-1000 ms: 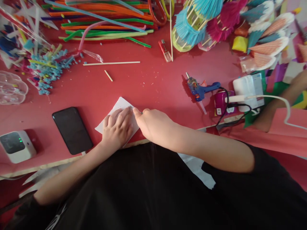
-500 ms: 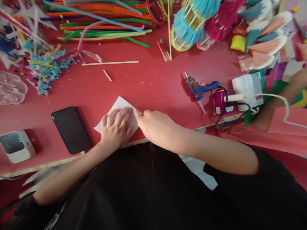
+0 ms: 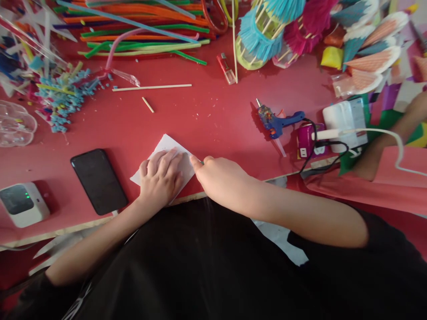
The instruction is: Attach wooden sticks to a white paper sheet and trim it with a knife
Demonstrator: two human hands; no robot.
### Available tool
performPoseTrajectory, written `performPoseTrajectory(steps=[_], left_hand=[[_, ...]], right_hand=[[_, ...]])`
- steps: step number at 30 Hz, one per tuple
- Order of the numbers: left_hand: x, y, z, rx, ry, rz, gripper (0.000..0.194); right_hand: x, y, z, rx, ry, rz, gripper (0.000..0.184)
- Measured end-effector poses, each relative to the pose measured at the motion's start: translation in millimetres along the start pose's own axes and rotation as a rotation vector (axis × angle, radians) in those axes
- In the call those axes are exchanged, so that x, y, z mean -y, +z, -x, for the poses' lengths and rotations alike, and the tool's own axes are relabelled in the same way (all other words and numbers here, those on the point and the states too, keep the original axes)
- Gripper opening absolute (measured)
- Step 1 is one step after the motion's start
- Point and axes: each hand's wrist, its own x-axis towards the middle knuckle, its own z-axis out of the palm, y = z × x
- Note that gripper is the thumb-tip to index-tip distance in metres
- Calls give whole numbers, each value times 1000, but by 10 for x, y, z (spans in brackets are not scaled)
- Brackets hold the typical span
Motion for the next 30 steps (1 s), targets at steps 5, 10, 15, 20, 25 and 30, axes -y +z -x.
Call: performPoseTrajectory(steps=[5,10,15,20,25,30], left_hand=[[4,13,4,-35,10,-16,46],[2,12,4,-34,12,-33,44],[0,-2,-2,-24,7,-15,45],[5,-8,-1,-21,11,-9,45],[8,-9,9,-1,1,14,47],[-11,-1,13,-7,-12,-45,47]], right_hand=[[10,38,17,-17,13,25,77],[6,29,27,2,19,35,79],[-6,21,41,66,11,52,78],[-12,42,55,48,14,47,78],[7,38,55,71,27,48,79],[-51,39,72,7,7,27,73]])
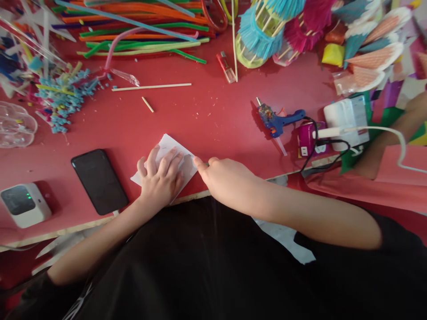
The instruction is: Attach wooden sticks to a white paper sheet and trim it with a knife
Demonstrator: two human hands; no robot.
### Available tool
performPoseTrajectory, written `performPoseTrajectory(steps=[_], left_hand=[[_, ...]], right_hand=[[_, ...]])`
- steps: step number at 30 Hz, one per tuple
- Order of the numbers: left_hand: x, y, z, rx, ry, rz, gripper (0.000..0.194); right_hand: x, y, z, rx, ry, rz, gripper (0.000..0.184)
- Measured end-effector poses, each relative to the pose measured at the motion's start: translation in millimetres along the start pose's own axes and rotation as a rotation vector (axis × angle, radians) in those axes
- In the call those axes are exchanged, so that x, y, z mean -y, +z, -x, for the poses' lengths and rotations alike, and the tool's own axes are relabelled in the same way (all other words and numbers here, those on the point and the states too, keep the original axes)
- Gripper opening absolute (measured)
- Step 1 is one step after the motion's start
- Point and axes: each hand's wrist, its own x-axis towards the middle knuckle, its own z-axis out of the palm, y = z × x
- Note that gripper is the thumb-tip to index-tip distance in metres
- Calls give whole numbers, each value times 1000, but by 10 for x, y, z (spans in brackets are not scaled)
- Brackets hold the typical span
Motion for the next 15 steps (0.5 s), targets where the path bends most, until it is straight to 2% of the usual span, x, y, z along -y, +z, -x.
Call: performPoseTrajectory(steps=[5,9,12,15], left_hand=[[-87,-41,-20,65,-63,-45,48],[-125,-163,-31,142,-141,-65,59],[-111,-227,-23,172,-173,-96,61],[-95,-205,-3,150,-172,-108,60]], right_hand=[[-99,-9,87,-171,33,-133,62],[-142,58,74,-348,74,-291,59],[-150,166,-18,-413,63,-359,57],[-133,266,-121,-429,49,-382,55]])
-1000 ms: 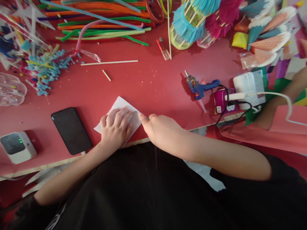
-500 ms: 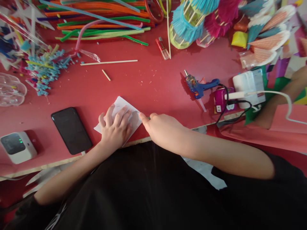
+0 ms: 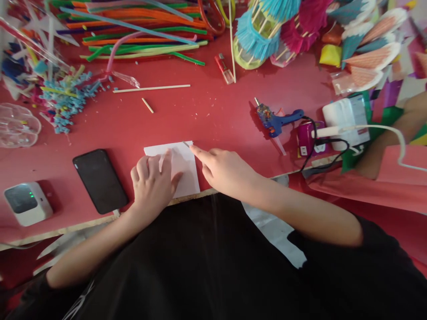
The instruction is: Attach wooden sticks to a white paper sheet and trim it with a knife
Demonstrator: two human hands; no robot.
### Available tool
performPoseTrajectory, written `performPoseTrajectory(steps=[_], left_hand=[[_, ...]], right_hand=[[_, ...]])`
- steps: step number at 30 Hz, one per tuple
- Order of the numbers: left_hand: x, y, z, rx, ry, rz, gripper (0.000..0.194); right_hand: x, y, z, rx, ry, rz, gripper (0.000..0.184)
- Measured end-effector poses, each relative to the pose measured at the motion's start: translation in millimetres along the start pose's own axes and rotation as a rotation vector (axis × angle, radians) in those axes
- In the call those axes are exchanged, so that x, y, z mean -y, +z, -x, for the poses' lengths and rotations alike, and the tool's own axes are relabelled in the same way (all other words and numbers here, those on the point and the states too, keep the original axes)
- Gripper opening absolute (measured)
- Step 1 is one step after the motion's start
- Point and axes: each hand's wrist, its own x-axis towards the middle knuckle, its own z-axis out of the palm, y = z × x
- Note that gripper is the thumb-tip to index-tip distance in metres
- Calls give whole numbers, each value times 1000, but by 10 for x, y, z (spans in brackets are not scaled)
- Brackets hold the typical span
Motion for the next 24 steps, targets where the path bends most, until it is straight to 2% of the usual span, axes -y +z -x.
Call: performPoseTrajectory(steps=[7,14,24], left_hand=[[14,147,-7,-19,191,104,49],[23,146,-28,-25,203,122,56],[-2,192,-55,-75,252,125,52]], right_hand=[[53,88,-82,72,-17,52,54],[103,56,-103,142,-3,118,56],[148,24,-107,169,20,112,57]])
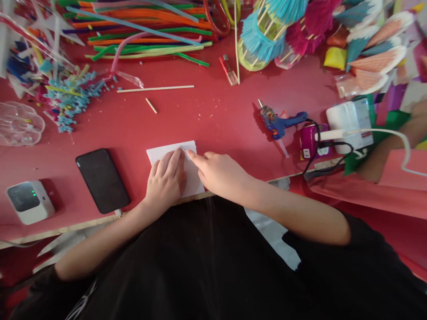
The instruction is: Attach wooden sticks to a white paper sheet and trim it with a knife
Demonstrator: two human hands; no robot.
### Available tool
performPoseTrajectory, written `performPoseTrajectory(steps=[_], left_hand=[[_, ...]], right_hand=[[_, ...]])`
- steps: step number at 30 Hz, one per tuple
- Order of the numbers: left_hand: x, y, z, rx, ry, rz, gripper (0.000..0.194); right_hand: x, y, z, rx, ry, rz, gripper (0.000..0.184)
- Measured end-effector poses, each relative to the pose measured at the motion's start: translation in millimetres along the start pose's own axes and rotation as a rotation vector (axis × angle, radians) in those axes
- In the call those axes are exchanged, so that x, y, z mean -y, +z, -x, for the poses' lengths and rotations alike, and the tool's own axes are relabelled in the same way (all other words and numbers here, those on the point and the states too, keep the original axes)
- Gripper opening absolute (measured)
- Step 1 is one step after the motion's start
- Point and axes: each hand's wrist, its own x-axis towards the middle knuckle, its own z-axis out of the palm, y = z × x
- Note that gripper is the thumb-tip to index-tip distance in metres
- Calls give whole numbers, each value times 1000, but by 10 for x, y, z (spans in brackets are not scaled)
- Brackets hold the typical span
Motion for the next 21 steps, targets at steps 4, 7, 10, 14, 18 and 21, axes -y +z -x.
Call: performPoseTrajectory(steps=[4,7,10,14,18,21], left_hand=[[30,7,-7,-17,44,18,49],[43,24,-3,-30,54,18,48],[47,42,-2,-42,47,22,50],[47,47,-12,-49,43,30,54],[44,43,-25,-61,42,18,50],[40,46,-29,-64,41,9,49]], right_hand=[[94,-49,2,62,25,92,58],[197,-85,7,148,50,168,62],[267,-80,8,177,62,214,66],[294,-74,-13,188,74,229,66],[313,-118,-33,227,80,224,68],[332,-134,-34,245,86,219,70]])
